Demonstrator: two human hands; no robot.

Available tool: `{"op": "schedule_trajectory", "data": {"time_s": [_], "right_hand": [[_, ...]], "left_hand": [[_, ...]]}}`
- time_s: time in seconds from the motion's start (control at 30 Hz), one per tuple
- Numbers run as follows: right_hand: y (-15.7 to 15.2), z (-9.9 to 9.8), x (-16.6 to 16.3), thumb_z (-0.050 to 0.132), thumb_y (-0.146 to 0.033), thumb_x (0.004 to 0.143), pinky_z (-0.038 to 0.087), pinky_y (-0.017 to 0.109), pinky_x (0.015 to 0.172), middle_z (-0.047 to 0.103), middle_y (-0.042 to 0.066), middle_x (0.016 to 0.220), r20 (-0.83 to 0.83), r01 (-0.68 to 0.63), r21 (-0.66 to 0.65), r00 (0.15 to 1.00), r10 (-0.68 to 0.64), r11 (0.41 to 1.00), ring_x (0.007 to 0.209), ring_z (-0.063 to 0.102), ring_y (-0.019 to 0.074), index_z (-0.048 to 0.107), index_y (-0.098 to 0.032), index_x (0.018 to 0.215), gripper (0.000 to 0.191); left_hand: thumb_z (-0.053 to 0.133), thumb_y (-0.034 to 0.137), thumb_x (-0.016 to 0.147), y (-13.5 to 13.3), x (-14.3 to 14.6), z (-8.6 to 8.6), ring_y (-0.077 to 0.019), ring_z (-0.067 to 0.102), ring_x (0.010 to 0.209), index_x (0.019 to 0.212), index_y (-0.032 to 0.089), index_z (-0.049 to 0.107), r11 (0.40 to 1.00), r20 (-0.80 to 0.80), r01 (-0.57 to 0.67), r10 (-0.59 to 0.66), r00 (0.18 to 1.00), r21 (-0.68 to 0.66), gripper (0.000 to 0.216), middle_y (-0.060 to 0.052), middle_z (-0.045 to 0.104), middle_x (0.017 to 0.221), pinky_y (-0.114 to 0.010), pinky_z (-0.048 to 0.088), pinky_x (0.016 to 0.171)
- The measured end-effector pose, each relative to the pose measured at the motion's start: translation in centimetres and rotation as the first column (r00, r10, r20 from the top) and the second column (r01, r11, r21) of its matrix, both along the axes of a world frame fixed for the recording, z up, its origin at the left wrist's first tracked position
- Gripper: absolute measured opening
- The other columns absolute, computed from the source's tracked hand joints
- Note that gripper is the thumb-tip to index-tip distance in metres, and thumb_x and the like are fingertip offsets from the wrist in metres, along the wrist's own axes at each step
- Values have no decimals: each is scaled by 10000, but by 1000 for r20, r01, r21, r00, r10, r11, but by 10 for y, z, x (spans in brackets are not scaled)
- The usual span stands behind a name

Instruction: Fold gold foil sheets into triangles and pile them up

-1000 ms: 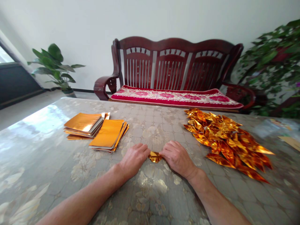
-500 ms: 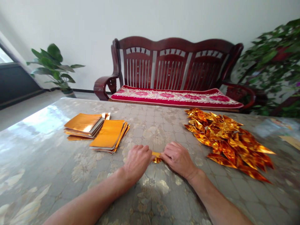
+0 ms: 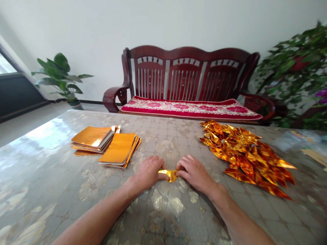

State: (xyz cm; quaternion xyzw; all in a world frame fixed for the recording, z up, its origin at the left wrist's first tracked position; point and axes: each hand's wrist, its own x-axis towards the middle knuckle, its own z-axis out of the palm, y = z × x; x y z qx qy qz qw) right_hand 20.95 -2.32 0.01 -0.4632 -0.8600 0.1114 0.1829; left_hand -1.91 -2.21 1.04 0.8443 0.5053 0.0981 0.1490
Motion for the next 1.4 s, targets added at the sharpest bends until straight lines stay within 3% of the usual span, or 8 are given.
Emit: {"op": "schedule_trajectory", "data": {"time_s": [0.3, 0.47, 0.6, 0.77, 1.03, 1.13, 1.23, 1.4], "right_hand": [[-2, 2, 0, 726, -161, 820, 375, 278, 701, 622, -30, 787, -75, -1, -45, 997, -2, 999, 819, 536, 167, 622, -223, 882, 136], [-4, 5, -1, 699, -118, 822, 397, 290, 735, 618, -8, 795, -143, -11, 54, 990, 19, 998, 854, 542, 179, 659, -223, 788, 118], [-7, 7, -5, 649, -120, 855, 427, 297, 734, 609, 4, 772, -358, 25, 156, 933, 32, 987, 810, 567, 172, 659, -220, 764, 135], [-8, 8, -8, 639, -166, 874, 453, 298, 708, 622, 3, 734, -492, 72, 201, 870, 37, 977, 753, 597, 170, 676, -235, 765, 134], [-8, 11, -5, 623, -191, 904, 441, 294, 647, 607, 8, 705, -478, 69, 350, 871, 115, 934, 704, 579, 163, 673, -235, 773, 147], [-12, 13, -6, 607, -166, 902, 423, 295, 624, 594, 10, 686, -435, 40, 405, 887, 154, 914, 679, 557, 160, 661, -231, 764, 162], [-19, 14, -12, 602, -157, 891, 397, 297, 596, 580, 10, 657, -383, -1, 443, 904, 190, 896, 646, 532, 158, 647, -233, 731, 182], [-30, 12, -28, 604, -327, 933, 407, 312, 630, 611, 21, 695, -322, -211, 382, 882, 344, 900, 676, 547, 169, 651, -229, 813, 162]], "left_hand": [[671, 232, 806, -9, 1, -9, -134, 557, 664, 751, 190, 596, 991, 281, -61, 93, 955, -123, 101, 40, 609, 692, -227, 314, 573], [603, 186, 860, -12, -3, -14, -121, 567, 702, 761, 193, 586, 993, 454, -78, 30, 890, 87, 100, 30, 624, 734, -223, 398, 658], [627, 196, 845, -11, -4, -16, -119, 570, 661, 836, 203, 614, 959, 598, -210, 57, 799, 190, 16, 21, 665, 754, -230, 444, 657], [691, 265, 797, -10, -2, -14, -128, 612, 636, 830, 204, 648, 945, 743, -313, 143, 654, 93, 81, 5, 706, 748, -235, 484, 631], [681, 299, 817, -12, -1, -6, -140, 619, 663, 761, 194, 679, 965, 832, -263, 150, 534, -5, 119, -18, 713, 746, -246, 477, 643], [687, 317, 823, -12, 2, -7, -151, 634, 728, 804, 193, 627, 972, 894, -213, 183, 409, -101, 140, -26, 708, 795, -258, 478, 696], [731, 390, 794, -11, 9, -7, -161, 640, 803, 877, 208, 550, 969, 949, -85, 245, 199, -232, 270, -11, 682, 817, -271, 478, 764], [792, 434, 752, -9, 14, -4, -124, 584, 772, 1066, 238, 504, 879, 901, 241, 432, -40, -411, 469, 55, 565, 719, -243, 429, 766]]}}
